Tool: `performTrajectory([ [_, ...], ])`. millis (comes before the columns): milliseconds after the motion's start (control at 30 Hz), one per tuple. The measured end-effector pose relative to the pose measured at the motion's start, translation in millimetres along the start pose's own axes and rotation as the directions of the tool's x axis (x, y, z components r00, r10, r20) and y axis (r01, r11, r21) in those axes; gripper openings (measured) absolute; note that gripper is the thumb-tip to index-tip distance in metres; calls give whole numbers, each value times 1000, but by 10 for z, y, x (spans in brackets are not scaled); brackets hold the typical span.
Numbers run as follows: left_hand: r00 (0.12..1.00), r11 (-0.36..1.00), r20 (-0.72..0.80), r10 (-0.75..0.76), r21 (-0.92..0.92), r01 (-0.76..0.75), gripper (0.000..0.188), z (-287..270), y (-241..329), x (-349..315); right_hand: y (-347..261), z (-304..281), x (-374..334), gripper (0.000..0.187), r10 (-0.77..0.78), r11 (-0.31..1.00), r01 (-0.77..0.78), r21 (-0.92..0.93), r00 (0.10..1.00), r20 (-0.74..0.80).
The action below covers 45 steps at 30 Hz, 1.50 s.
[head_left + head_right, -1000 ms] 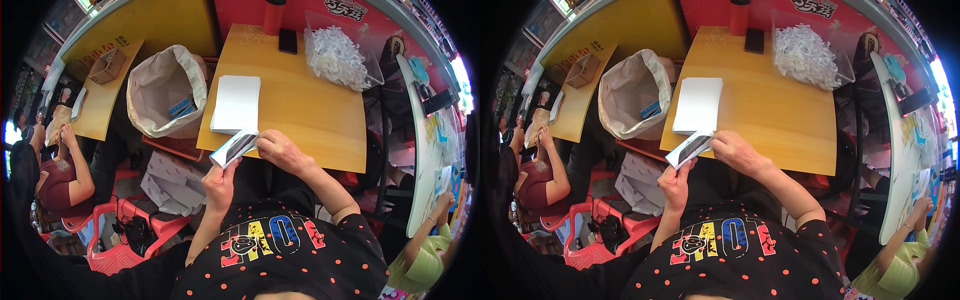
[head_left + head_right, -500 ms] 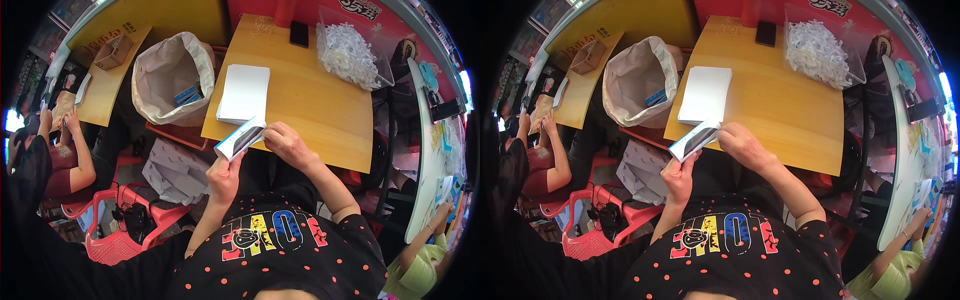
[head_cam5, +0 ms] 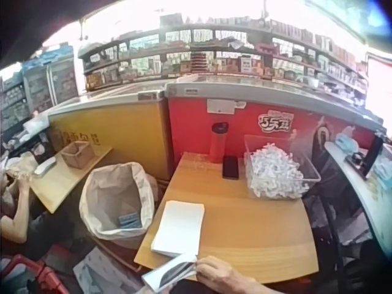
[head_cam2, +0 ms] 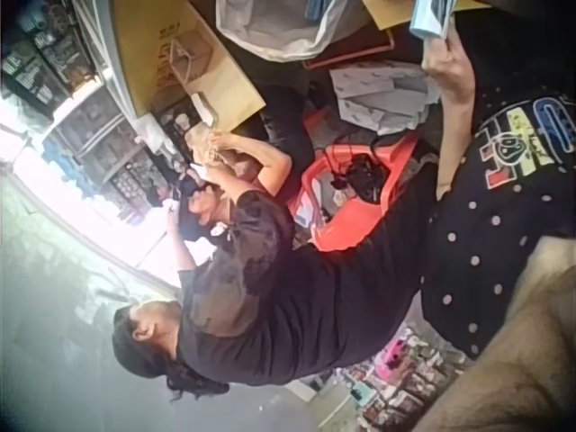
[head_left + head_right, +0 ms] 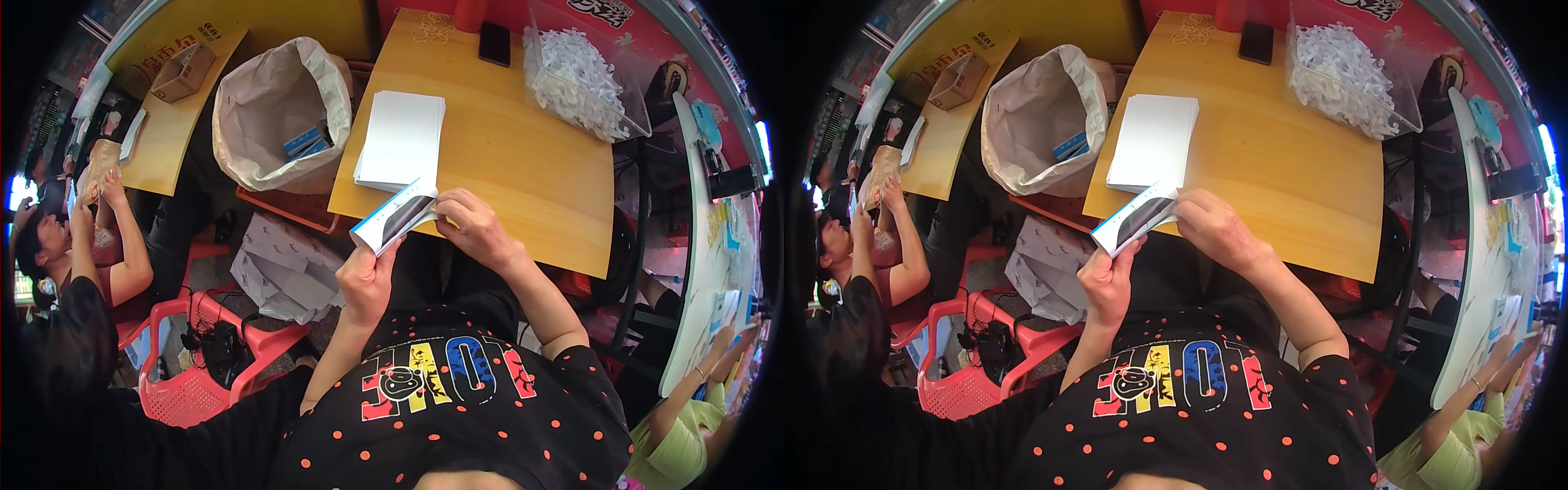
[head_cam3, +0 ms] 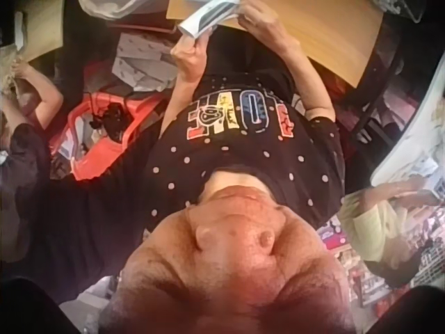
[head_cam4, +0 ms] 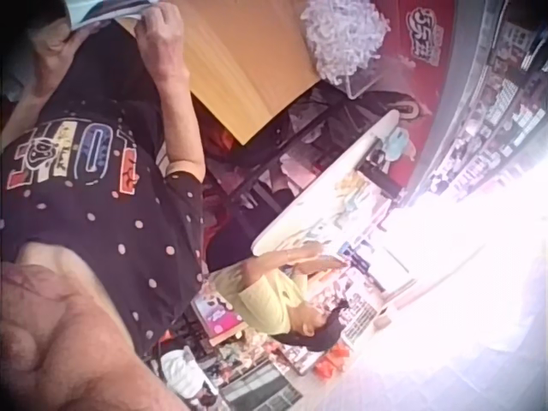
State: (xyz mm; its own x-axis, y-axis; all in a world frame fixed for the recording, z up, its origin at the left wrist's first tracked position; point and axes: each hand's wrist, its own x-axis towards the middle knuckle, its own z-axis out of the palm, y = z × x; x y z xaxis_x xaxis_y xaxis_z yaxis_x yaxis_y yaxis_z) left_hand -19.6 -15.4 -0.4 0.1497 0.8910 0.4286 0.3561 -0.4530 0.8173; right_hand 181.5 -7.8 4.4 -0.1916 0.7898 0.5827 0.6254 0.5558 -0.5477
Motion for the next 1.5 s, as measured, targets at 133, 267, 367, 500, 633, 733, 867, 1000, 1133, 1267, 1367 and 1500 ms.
performTrajectory([
  [133,999,997,-5,54,57,-53,16,-12,13,4,48,63,-68,18,65,998,-66,24,998,24],
  [267,996,988,-1,89,123,-88,17,-60,21,14,8,-58,-12,16,317,916,-335,221,941,114],
  [367,995,989,0,103,105,-102,17,-88,-28,11,30,-199,20,15,531,749,-583,313,812,242],
  [500,984,973,43,174,146,-179,16,-121,-9,52,79,-247,57,17,543,689,-645,331,762,354],
  [633,972,961,99,214,159,-227,16,-169,18,80,177,-243,13,17,507,636,-687,352,716,480],
  [733,964,954,126,236,159,-254,17,-181,-9,95,149,-249,34,25,513,620,-724,303,666,542],
  [867,956,948,146,255,156,-277,19,-187,-52,88,104,-193,13,24,507,656,-701,280,683,526],
  [1000,937,929,176,302,164,-330,21,-201,-84,90,76,-185,-19,21,546,632,-724,277,670,504],
  [1133,911,903,213,353,178,-392,23,-237,-167,77,-180,-279,6,16,544,602,-720,345,686,483],
  [1267,904,891,198,379,185,-415,23,-234,-194,91,-637,-545,27,12,431,667,-643,377,745,509],
  [1367,922,899,178,343,221,-377,22,-228,-226,110,-671,-693,-62,8,294,647,-562,516,807,512],
  [1500,932,910,149,331,210,-357,22,-203,-151,134,-629,-482,-11,19,339,887,-362,286,932,127],
])
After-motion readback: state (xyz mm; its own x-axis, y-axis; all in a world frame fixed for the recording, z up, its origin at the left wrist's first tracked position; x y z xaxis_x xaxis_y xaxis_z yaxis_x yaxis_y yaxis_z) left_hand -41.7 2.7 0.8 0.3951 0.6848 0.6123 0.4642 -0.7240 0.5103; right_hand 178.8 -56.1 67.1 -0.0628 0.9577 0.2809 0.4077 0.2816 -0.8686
